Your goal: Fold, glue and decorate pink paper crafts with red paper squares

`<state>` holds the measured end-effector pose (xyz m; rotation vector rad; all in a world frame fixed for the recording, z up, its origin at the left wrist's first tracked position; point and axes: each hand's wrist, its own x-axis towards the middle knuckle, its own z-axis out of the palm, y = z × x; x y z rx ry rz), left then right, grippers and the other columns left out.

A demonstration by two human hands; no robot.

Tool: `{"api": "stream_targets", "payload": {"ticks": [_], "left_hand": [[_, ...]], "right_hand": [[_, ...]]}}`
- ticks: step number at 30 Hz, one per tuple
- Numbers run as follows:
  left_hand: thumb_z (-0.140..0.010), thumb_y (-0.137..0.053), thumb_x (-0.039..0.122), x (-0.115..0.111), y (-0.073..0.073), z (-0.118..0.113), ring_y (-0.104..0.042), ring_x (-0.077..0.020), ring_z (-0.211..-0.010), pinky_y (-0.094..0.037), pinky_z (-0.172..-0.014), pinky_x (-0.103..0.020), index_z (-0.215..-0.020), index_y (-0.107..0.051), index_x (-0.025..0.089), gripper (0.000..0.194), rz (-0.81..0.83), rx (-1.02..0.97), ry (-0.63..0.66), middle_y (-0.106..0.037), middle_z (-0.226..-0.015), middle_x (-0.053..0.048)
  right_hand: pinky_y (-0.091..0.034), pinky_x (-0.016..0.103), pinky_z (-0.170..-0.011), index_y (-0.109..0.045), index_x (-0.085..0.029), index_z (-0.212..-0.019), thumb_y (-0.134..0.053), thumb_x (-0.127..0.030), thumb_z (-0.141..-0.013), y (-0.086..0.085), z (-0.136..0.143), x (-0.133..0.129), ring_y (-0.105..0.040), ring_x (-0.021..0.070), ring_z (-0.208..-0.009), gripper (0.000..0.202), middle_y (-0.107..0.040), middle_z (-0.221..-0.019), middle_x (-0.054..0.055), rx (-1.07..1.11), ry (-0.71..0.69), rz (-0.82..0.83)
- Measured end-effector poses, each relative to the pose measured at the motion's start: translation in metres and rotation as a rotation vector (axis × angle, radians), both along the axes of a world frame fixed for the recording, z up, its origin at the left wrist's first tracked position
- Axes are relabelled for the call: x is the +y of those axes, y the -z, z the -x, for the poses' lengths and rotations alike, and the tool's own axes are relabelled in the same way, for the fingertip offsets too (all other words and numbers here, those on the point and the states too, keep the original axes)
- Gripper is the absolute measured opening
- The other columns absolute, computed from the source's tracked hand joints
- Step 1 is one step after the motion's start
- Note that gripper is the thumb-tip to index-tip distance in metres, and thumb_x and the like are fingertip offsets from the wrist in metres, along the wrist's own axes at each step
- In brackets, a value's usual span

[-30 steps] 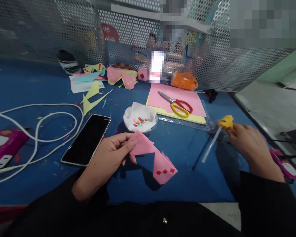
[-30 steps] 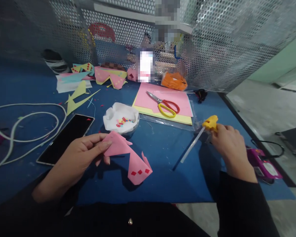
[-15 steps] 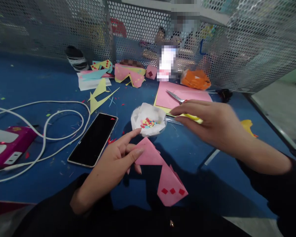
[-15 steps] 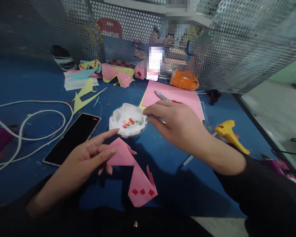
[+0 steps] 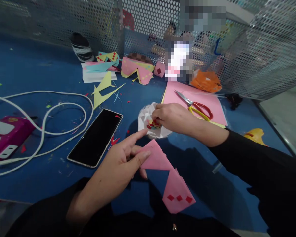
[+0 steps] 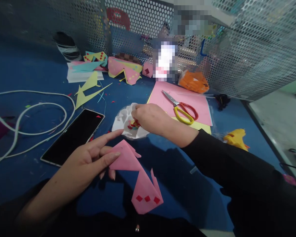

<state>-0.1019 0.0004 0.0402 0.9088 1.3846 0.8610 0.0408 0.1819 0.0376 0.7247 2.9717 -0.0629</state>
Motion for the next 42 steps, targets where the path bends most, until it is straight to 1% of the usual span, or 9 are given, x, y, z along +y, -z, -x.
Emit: {"api": "stream_targets", "payload": {"ticks": [8, 13, 17, 21, 25, 30, 35, 39, 42], "left_hand": [[-0.089, -0.061, 0.043, -0.002, 0.001, 0.001, -0.047, -0.0112, -0.046, -0.035, -0.046, -0.022, -0.153, -0.038, 0.019, 0.073, 0.003, 0.009, -0.011, -0.065, -0.057, 0.004], [-0.089, -0.061, 0.044, -0.001, 0.000, 0.000, -0.048, -0.0120, -0.046, -0.034, -0.043, -0.022, -0.153, -0.038, 0.019, 0.073, 0.011, 0.039, -0.019, -0.066, -0.058, 0.004], [-0.089, -0.061, 0.042, 0.000, -0.001, -0.001, -0.050, -0.0123, -0.047, -0.036, -0.046, -0.023, -0.151, -0.042, 0.018, 0.069, -0.026, 0.038, -0.023, -0.065, -0.058, 0.003], [-0.091, -0.061, 0.041, 0.000, 0.001, 0.000, -0.050, -0.0122, -0.048, -0.035, -0.048, -0.023, -0.149, -0.045, 0.019, 0.064, -0.054, 0.061, -0.014, -0.065, -0.057, 0.004], [-0.092, -0.061, 0.039, 0.000, 0.001, 0.000, -0.057, -0.0130, -0.054, -0.040, -0.055, -0.024, -0.145, -0.050, 0.019, 0.057, -0.103, 0.099, 0.013, -0.065, -0.058, 0.005], [-0.092, -0.061, 0.037, -0.001, -0.002, -0.003, -0.061, -0.0139, -0.057, -0.044, -0.059, -0.025, -0.138, -0.055, 0.017, 0.050, -0.145, 0.127, 0.007, -0.065, -0.059, 0.005], [-0.091, -0.061, 0.038, 0.000, 0.001, -0.010, -0.060, -0.0145, -0.055, -0.041, -0.053, -0.025, -0.134, -0.057, 0.015, 0.049, -0.187, 0.131, 0.015, -0.064, -0.059, 0.004], [-0.092, -0.059, 0.036, 0.003, 0.003, -0.022, -0.053, -0.0116, -0.049, -0.036, -0.048, -0.023, -0.132, -0.058, 0.015, 0.045, -0.219, 0.128, 0.045, -0.064, -0.058, 0.004], [-0.092, -0.060, 0.032, 0.007, 0.002, -0.033, -0.053, -0.0105, -0.048, -0.035, -0.046, -0.022, -0.133, -0.058, 0.014, 0.045, -0.250, 0.130, 0.058, -0.063, -0.057, 0.004]], "right_hand": [[-0.026, 0.032, -0.058, -0.070, -0.015, -0.087, -0.051, -0.011, -0.089, -0.004, 0.007, -0.001, -0.053, 0.0130, -0.066, 0.020, -0.066, -0.091, 0.008, -0.120, -0.029, -0.053], [-0.028, 0.032, -0.059, -0.069, -0.015, -0.088, -0.052, -0.010, -0.087, -0.003, 0.006, -0.001, -0.054, 0.0136, -0.066, 0.018, -0.067, -0.093, 0.008, -0.068, -0.013, -0.015], [-0.033, 0.031, -0.063, -0.068, -0.015, -0.087, -0.051, -0.009, -0.086, -0.004, 0.004, -0.001, -0.055, 0.0131, -0.070, 0.018, -0.066, -0.093, 0.007, -0.036, -0.011, 0.017], [-0.035, 0.029, -0.065, -0.065, -0.015, -0.085, -0.052, -0.010, -0.083, -0.014, -0.002, -0.003, -0.053, 0.0125, -0.071, 0.014, -0.063, -0.088, 0.005, 0.093, 0.028, 0.073], [-0.036, 0.028, -0.066, -0.063, -0.016, -0.081, -0.055, -0.012, -0.082, -0.024, -0.019, -0.011, -0.053, 0.0116, -0.070, 0.009, -0.062, -0.082, 0.003, 0.343, 0.115, 0.102], [-0.039, 0.026, -0.060, -0.064, -0.017, -0.080, -0.063, -0.021, -0.081, -0.033, -0.044, -0.040, -0.052, 0.0104, -0.064, 0.004, -0.063, -0.074, 0.000, 0.647, 0.259, 0.289], [-0.043, 0.026, -0.058, -0.064, -0.017, -0.077, -0.069, -0.028, -0.080, -0.038, -0.065, -0.084, -0.054, 0.0105, -0.063, 0.012, -0.064, -0.070, -0.001, 0.814, 0.423, 0.543], [-0.048, 0.027, -0.063, -0.064, -0.018, -0.077, -0.070, -0.031, -0.079, -0.026, -0.078, -0.107, -0.061, 0.0117, -0.067, 0.014, -0.066, -0.072, 0.000, 0.940, 0.533, 0.810], [-0.049, 0.028, -0.065, -0.064, -0.019, -0.076, -0.073, -0.034, -0.076, -0.013, -0.087, -0.110, -0.060, 0.0121, -0.067, 0.018, -0.065, -0.072, -0.001, 1.034, 0.621, 0.886]]}}
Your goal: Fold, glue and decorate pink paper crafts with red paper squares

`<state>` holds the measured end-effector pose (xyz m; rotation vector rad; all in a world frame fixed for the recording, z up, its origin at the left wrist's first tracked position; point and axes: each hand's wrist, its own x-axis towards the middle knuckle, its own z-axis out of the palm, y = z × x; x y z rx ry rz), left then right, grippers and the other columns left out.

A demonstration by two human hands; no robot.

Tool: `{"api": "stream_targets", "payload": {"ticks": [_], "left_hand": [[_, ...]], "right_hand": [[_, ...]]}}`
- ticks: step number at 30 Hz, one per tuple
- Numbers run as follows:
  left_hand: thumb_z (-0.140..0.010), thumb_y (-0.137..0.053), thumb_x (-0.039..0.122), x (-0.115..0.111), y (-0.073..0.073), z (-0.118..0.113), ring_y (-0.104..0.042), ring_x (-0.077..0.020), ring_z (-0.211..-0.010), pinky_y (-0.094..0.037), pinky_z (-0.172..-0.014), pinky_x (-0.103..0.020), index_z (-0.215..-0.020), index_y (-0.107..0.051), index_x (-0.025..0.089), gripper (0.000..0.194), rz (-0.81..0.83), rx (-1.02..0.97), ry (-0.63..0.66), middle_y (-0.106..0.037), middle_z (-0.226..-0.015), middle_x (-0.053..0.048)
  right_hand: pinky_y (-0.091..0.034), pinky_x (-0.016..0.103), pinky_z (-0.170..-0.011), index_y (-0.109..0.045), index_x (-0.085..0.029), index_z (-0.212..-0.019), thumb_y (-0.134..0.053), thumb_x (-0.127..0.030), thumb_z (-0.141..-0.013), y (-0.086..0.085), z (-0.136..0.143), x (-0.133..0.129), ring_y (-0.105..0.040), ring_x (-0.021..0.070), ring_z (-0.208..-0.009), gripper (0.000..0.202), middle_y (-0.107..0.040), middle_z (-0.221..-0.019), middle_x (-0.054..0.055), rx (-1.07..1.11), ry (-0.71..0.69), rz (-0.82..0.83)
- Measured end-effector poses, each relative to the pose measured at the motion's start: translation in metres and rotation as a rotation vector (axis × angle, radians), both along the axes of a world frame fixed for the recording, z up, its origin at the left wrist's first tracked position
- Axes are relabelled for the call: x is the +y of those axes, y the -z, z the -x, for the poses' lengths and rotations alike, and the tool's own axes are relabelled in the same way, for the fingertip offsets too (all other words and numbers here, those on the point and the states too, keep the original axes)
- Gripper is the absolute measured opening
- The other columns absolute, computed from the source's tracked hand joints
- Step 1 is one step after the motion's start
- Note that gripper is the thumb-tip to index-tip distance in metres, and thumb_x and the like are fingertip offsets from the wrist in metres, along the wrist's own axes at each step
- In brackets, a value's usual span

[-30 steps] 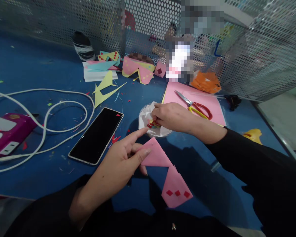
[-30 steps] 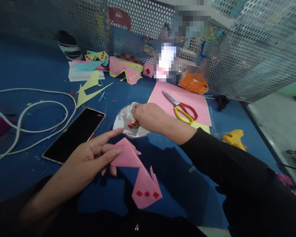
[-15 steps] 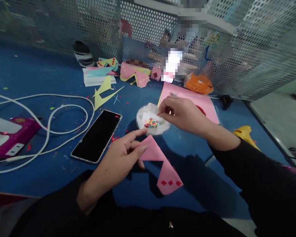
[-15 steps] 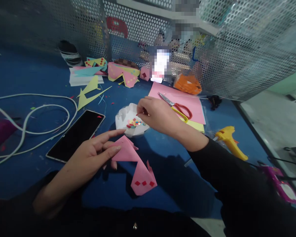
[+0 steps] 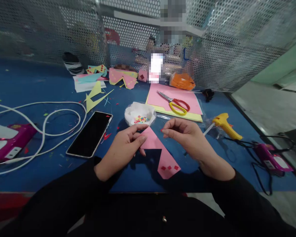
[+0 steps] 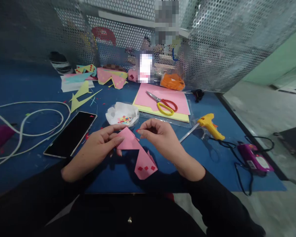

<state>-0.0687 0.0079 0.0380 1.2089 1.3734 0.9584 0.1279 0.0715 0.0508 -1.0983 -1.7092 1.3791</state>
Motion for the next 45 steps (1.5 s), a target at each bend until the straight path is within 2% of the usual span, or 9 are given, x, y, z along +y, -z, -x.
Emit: {"api": "stream_targets", "payload": {"ticks": [5, 13, 17, 22, 26, 29, 35, 40, 45], "left_hand": [[-0.091, -0.060, 0.030, 0.011, -0.004, -0.015, -0.058, -0.0109, -0.050, -0.040, -0.050, -0.022, -0.133, -0.058, 0.014, 0.044, -0.045, 0.027, 0.050, -0.064, -0.058, 0.005], [-0.092, -0.060, 0.030, 0.019, 0.008, -0.024, -0.062, -0.0117, -0.054, -0.047, -0.057, -0.023, -0.133, -0.058, 0.012, 0.044, -0.077, 0.057, 0.034, -0.063, -0.058, 0.005], [-0.093, -0.061, 0.034, 0.015, 0.009, -0.026, -0.061, -0.0112, -0.055, -0.047, -0.055, -0.021, -0.134, -0.057, 0.013, 0.047, -0.077, 0.085, 0.050, -0.064, -0.060, 0.005], [-0.092, -0.063, 0.041, 0.013, 0.012, -0.024, -0.064, -0.0128, -0.057, -0.051, -0.059, -0.023, -0.134, -0.058, 0.015, 0.049, -0.037, 0.087, 0.083, -0.067, -0.064, 0.004], [-0.088, -0.068, 0.042, 0.011, 0.017, -0.021, -0.070, -0.0159, -0.079, -0.054, -0.065, -0.024, -0.129, -0.061, 0.022, 0.046, -0.114, 0.205, 0.049, -0.075, -0.099, -0.003], [-0.084, -0.073, 0.039, 0.008, 0.019, -0.020, -0.068, -0.0152, -0.088, -0.053, -0.063, -0.022, -0.116, -0.062, 0.022, 0.038, -0.232, 0.297, -0.037, -0.069, -0.123, -0.005], [-0.087, -0.069, 0.028, 0.005, 0.013, -0.018, -0.067, -0.0123, -0.076, -0.052, -0.068, -0.023, -0.084, -0.065, 0.021, 0.009, -0.258, 0.243, 0.008, -0.075, -0.096, 0.000], [-0.086, -0.067, 0.030, 0.009, 0.008, -0.018, -0.069, -0.0160, -0.074, -0.054, -0.071, -0.027, -0.083, -0.077, 0.022, 0.013, -0.120, 0.202, 0.122, -0.077, -0.080, 0.000], [-0.082, -0.070, 0.029, 0.011, 0.008, -0.020, -0.069, -0.0168, -0.066, -0.057, -0.067, -0.028, -0.085, -0.081, 0.022, 0.013, -0.059, 0.168, 0.036, -0.077, -0.073, -0.001]], "right_hand": [[-0.042, 0.026, -0.060, -0.064, -0.020, -0.075, -0.073, -0.036, -0.076, 0.009, -0.016, 0.003, -0.051, 0.0113, -0.066, 0.018, -0.061, -0.071, -0.001, -0.004, 0.084, -0.032], [-0.041, 0.026, -0.059, -0.064, -0.019, -0.080, -0.067, -0.033, -0.082, 0.020, -0.023, -0.002, -0.051, 0.0096, -0.065, 0.015, -0.069, -0.097, 0.004, -0.089, -0.001, -0.037], [-0.035, 0.026, -0.055, -0.065, -0.020, -0.084, -0.061, -0.031, -0.088, 0.024, -0.021, -0.008, -0.043, 0.0084, -0.056, 0.012, -0.065, -0.078, -0.002, -0.233, -0.056, -0.095], [-0.036, 0.025, -0.056, -0.065, -0.021, -0.085, -0.061, -0.027, -0.090, 0.024, -0.020, -0.012, -0.048, 0.0083, -0.058, 0.009, -0.061, -0.070, -0.005, -0.283, -0.055, -0.154], [-0.035, 0.025, -0.054, -0.065, -0.021, -0.084, -0.062, -0.027, -0.089, 0.022, -0.021, -0.011, -0.045, 0.0082, -0.055, 0.008, -0.060, -0.067, -0.006, -0.298, -0.018, -0.153], [-0.034, 0.026, -0.053, -0.065, -0.021, -0.083, -0.063, -0.025, -0.088, 0.022, -0.021, -0.010, -0.045, 0.0080, -0.053, 0.007, -0.059, -0.065, -0.006, -0.309, 0.001, -0.147], [-0.035, 0.026, -0.053, -0.065, -0.021, -0.082, -0.063, -0.024, -0.087, 0.022, -0.020, -0.011, -0.046, 0.0082, -0.055, 0.007, -0.060, -0.067, -0.005, -0.306, 0.001, -0.131], [-0.034, 0.027, -0.053, -0.066, -0.021, -0.084, -0.061, -0.026, -0.089, 0.023, -0.020, -0.012, -0.045, 0.0091, -0.055, 0.008, -0.060, -0.068, -0.005, -0.329, -0.016, -0.142], [-0.043, 0.027, -0.071, -0.065, -0.020, -0.084, -0.063, -0.017, -0.089, 0.024, -0.020, -0.013, -0.058, 0.0123, -0.081, 0.006, -0.064, -0.090, 0.001, -0.278, -0.021, -0.327]]}}
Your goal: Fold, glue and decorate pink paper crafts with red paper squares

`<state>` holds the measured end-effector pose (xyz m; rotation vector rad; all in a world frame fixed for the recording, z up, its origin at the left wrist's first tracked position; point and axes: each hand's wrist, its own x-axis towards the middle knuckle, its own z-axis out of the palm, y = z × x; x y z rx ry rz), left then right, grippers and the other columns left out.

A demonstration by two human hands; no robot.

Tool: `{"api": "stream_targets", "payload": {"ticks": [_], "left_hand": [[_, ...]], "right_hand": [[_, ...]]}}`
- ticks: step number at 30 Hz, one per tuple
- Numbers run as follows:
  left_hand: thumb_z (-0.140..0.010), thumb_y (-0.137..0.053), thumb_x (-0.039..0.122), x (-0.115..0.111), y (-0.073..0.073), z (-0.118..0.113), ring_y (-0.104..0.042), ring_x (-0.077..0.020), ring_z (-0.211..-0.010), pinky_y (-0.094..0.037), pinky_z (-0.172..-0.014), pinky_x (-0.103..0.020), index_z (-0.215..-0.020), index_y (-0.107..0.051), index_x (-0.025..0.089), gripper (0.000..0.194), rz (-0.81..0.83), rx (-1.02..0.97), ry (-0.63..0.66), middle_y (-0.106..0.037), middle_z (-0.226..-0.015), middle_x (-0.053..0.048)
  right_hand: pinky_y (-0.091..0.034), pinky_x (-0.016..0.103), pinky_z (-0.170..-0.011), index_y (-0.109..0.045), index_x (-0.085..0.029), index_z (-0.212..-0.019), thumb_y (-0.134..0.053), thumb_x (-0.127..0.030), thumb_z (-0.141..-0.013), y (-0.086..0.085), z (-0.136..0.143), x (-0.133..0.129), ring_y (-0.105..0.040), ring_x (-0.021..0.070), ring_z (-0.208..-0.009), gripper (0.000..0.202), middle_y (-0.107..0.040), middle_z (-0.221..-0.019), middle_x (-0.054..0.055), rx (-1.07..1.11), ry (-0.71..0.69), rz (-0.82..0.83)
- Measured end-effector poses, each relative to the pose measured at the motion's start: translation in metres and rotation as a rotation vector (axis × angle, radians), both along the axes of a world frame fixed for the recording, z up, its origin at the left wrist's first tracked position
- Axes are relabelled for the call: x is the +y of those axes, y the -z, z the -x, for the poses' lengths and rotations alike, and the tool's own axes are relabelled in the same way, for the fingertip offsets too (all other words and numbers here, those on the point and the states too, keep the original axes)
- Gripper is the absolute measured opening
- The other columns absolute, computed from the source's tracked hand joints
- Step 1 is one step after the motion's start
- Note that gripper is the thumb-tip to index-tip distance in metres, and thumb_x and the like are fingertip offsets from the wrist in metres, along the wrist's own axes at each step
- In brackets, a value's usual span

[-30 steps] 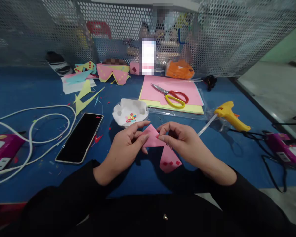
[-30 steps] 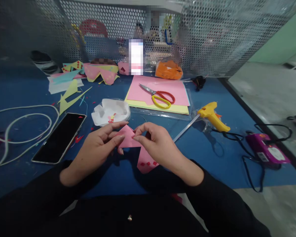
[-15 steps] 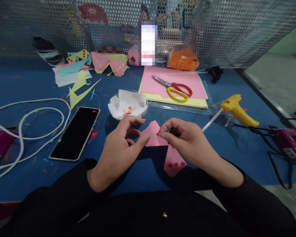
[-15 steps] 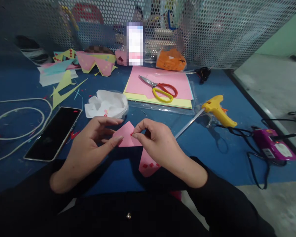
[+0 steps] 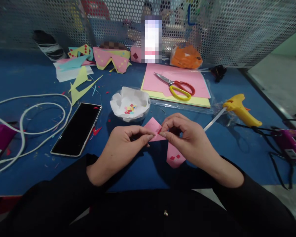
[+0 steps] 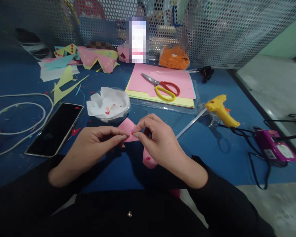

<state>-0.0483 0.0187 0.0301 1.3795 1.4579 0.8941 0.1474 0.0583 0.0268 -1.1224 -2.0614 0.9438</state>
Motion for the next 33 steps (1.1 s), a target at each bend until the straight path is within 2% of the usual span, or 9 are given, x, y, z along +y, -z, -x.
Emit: {"api": "stream_targets", "payload": {"ticks": [3, 9, 14, 18, 22, 26, 33], "left_hand": [[-0.081, -0.072, 0.030, -0.0001, 0.0006, -0.0012, -0.070, -0.0183, -0.068, -0.058, -0.066, -0.029, -0.088, -0.081, 0.022, 0.014, 0.013, -0.028, -0.014, -0.077, -0.072, -0.002], [-0.081, -0.072, 0.030, -0.0017, 0.0034, -0.0024, -0.073, -0.0211, -0.082, -0.058, -0.078, -0.032, -0.086, -0.080, 0.022, 0.012, -0.046, 0.028, 0.022, -0.080, -0.088, -0.003], [-0.084, -0.066, 0.030, -0.0036, 0.0057, -0.0030, -0.069, -0.0186, -0.072, -0.053, -0.068, -0.029, -0.084, -0.079, 0.022, 0.015, -0.101, 0.159, 0.035, -0.079, -0.083, -0.001], [-0.084, -0.066, 0.030, -0.0030, 0.0059, -0.0031, -0.067, -0.0168, -0.068, -0.050, -0.064, -0.028, -0.083, -0.078, 0.021, 0.015, -0.087, 0.162, 0.051, -0.078, -0.079, -0.001], [-0.082, -0.069, 0.030, -0.0009, 0.0043, -0.0022, -0.068, -0.0169, -0.071, -0.053, -0.066, -0.027, -0.081, -0.077, 0.019, 0.013, -0.027, 0.022, 0.015, -0.077, -0.078, -0.002], [-0.080, -0.073, 0.035, 0.0000, 0.0028, -0.0009, -0.066, -0.0159, -0.063, -0.054, -0.061, -0.027, -0.079, -0.077, 0.019, 0.016, 0.046, -0.085, -0.037, -0.075, -0.072, -0.003], [-0.079, -0.075, 0.036, -0.0004, 0.0038, -0.0006, -0.063, -0.0139, -0.059, -0.051, -0.054, -0.024, -0.078, -0.077, 0.020, 0.017, 0.054, -0.120, -0.060, -0.074, -0.069, -0.003]], "right_hand": [[-0.045, 0.027, -0.077, -0.064, -0.020, -0.083, -0.064, -0.014, -0.088, 0.0014, 0.0012, -0.0011, -0.059, 0.0139, -0.091, 0.008, -0.062, -0.096, 0.002, 0.018, -0.027, -0.070], [-0.047, 0.031, -0.079, -0.061, -0.020, -0.088, -0.059, -0.011, -0.090, 0.0025, 0.0029, -0.0032, -0.058, 0.0167, -0.092, 0.010, -0.059, -0.101, 0.005, -0.125, -0.108, -0.211], [-0.047, 0.033, -0.077, -0.062, -0.017, -0.087, -0.054, -0.013, -0.093, 0.0010, 0.0056, -0.0039, -0.057, 0.0189, -0.091, 0.010, -0.059, -0.100, 0.009, -0.213, -0.152, -0.315], [-0.047, 0.032, -0.078, -0.062, -0.017, -0.087, -0.055, -0.012, -0.093, 0.0019, 0.0061, -0.0041, -0.057, 0.0185, -0.091, 0.010, -0.059, -0.098, 0.008, -0.181, -0.135, -0.304], [-0.047, 0.032, -0.081, -0.063, -0.020, -0.089, -0.057, -0.013, -0.092, 0.0039, 0.0043, -0.0042, -0.059, 0.0172, -0.094, 0.009, -0.061, -0.099, 0.006, -0.094, -0.054, -0.278], [-0.048, 0.033, -0.086, -0.065, -0.022, -0.089, -0.062, -0.018, -0.091, 0.0044, 0.0031, -0.0038, -0.063, 0.0174, -0.097, 0.006, -0.064, -0.102, 0.005, -0.024, 0.051, -0.245], [-0.048, 0.040, -0.095, -0.070, -0.023, -0.082, -0.068, -0.020, -0.085, 0.0051, 0.0067, -0.0045, -0.064, 0.0219, -0.112, 0.005, -0.068, -0.115, 0.007, -0.005, 0.026, -0.131]]}}
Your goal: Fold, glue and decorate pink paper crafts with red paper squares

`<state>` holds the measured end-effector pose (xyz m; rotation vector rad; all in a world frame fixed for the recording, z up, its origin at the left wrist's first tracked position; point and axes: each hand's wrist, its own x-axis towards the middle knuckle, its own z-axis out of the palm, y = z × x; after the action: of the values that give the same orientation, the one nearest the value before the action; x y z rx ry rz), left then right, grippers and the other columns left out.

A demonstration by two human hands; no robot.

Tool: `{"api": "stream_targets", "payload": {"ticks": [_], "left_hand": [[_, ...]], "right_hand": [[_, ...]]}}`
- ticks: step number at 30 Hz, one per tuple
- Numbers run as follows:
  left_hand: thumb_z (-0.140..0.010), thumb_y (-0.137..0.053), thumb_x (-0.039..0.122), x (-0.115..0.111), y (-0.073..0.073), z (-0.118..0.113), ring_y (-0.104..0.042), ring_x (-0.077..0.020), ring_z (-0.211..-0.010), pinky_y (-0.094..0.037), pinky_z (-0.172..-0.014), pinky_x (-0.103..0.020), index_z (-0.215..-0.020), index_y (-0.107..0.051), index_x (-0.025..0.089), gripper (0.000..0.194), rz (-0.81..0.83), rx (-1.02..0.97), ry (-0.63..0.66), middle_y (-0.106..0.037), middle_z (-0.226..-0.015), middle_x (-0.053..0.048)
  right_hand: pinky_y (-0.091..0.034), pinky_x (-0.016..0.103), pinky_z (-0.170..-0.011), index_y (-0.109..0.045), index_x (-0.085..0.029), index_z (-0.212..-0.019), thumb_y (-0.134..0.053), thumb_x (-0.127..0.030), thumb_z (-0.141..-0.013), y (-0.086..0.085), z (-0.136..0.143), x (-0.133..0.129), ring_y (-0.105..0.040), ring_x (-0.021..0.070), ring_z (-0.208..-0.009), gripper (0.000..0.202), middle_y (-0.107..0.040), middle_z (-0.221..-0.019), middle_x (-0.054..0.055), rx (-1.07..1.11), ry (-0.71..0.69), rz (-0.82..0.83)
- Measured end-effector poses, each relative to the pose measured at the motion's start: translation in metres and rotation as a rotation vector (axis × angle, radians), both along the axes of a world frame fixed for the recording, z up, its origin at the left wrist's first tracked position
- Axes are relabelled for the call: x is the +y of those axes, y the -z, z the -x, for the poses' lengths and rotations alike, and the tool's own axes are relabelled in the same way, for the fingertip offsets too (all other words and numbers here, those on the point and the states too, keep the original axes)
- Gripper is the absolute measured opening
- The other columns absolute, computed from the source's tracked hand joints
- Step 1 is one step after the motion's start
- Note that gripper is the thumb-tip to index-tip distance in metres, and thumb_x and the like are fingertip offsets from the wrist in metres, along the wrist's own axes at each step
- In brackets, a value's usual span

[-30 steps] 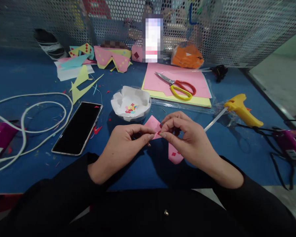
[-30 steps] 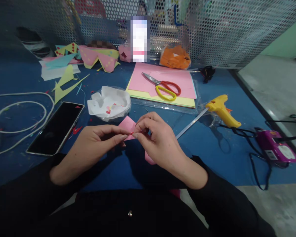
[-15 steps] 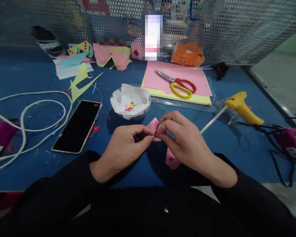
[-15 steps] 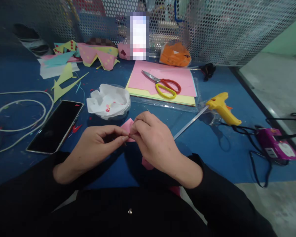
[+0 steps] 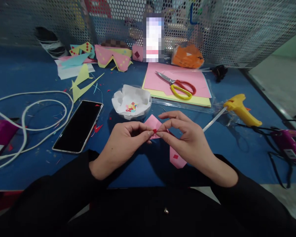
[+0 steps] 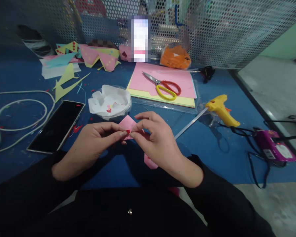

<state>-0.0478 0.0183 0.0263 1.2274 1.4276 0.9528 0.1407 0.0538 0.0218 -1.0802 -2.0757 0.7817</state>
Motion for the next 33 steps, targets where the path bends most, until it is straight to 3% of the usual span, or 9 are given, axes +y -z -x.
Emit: {"api": "stream_targets", "payload": {"ticks": [13, 19, 23, 29, 33], "left_hand": [[-0.079, -0.074, 0.036, -0.001, 0.002, 0.000, -0.063, -0.0147, -0.060, -0.050, -0.054, -0.024, -0.079, -0.078, 0.021, 0.016, -0.018, 0.042, 0.010, -0.074, -0.070, -0.003], [-0.079, -0.072, 0.030, -0.001, 0.002, -0.001, -0.068, -0.0178, -0.069, -0.056, -0.066, -0.029, -0.081, -0.079, 0.023, 0.010, -0.058, 0.081, 0.018, -0.077, -0.075, -0.002], [-0.081, -0.070, 0.031, -0.001, 0.001, -0.001, -0.069, -0.0185, -0.075, -0.056, -0.072, -0.030, -0.081, -0.078, 0.023, 0.011, -0.082, 0.097, 0.068, -0.077, -0.080, -0.002], [-0.086, -0.063, 0.038, -0.003, 0.000, -0.001, -0.055, -0.0134, -0.060, -0.043, -0.058, -0.026, -0.065, -0.061, 0.020, 0.027, -0.115, 0.227, 0.118, -0.062, -0.063, 0.002], [-0.085, -0.062, 0.032, -0.003, 0.001, -0.001, -0.060, -0.0154, -0.073, -0.045, -0.064, -0.027, -0.059, -0.046, 0.020, 0.032, -0.170, 0.298, 0.078, -0.069, -0.083, -0.002]], "right_hand": [[-0.046, 0.040, -0.097, -0.065, -0.022, -0.082, -0.062, -0.015, -0.087, 0.001, 0.003, -0.002, -0.064, 0.0208, -0.110, 0.009, -0.069, -0.112, 0.007, 0.020, -0.020, 0.015], [-0.047, 0.036, -0.094, -0.066, -0.022, -0.084, -0.061, -0.022, -0.089, -0.005, -0.001, 0.002, -0.066, 0.0196, -0.106, 0.007, -0.071, -0.113, 0.006, 0.057, -0.020, 0.229], [-0.047, 0.031, -0.081, -0.066, -0.021, -0.083, -0.060, -0.024, -0.089, -0.007, -0.003, 0.004, -0.064, 0.0160, -0.086, 0.009, -0.072, -0.091, 0.002, 0.031, -0.042, 0.363], [-0.044, 0.028, -0.073, -0.064, -0.020, -0.081, -0.060, -0.022, -0.088, -0.008, -0.003, 0.005, -0.059, 0.0134, -0.077, 0.009, -0.067, -0.082, -0.001, 0.029, -0.050, 0.351], [-0.043, 0.027, -0.071, -0.063, -0.019, -0.080, -0.059, -0.018, -0.088, -0.008, -0.003, 0.003, -0.057, 0.0116, -0.075, 0.009, -0.066, -0.081, -0.002, 0.018, -0.056, 0.328]]}}
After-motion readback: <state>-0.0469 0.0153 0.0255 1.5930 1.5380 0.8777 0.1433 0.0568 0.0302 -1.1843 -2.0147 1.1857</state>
